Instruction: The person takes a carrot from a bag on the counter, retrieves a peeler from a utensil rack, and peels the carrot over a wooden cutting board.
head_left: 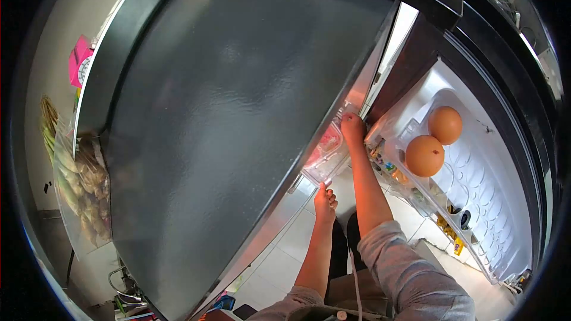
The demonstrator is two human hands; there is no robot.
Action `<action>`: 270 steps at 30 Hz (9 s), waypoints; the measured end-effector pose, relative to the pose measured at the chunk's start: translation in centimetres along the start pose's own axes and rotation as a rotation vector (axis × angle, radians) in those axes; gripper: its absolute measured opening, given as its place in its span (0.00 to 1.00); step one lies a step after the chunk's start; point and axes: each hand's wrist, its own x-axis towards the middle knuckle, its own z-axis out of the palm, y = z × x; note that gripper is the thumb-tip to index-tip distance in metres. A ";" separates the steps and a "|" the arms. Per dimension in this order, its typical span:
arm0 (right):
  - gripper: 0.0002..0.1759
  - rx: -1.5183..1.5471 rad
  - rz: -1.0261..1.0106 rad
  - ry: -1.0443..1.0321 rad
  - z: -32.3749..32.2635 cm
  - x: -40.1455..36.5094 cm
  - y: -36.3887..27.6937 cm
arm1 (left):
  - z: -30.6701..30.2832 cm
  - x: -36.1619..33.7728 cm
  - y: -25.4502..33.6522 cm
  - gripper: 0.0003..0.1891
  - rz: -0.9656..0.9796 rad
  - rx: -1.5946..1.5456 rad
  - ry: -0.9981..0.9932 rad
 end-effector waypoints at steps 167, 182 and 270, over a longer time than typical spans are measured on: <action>0.29 0.675 0.058 0.226 2.3 -17.1 -4.1 | -8.9 -2.4 6.2 0.20 -0.076 -0.274 -0.406; 0.25 0.468 0.022 -0.050 3.5 -7.3 5.5 | -1.6 3.8 8.0 0.20 0.078 -0.074 0.031; 0.22 -0.493 -0.237 0.311 0.1 5.5 -7.0 | 4.5 4.2 1.5 0.18 0.124 -0.010 -0.136</action>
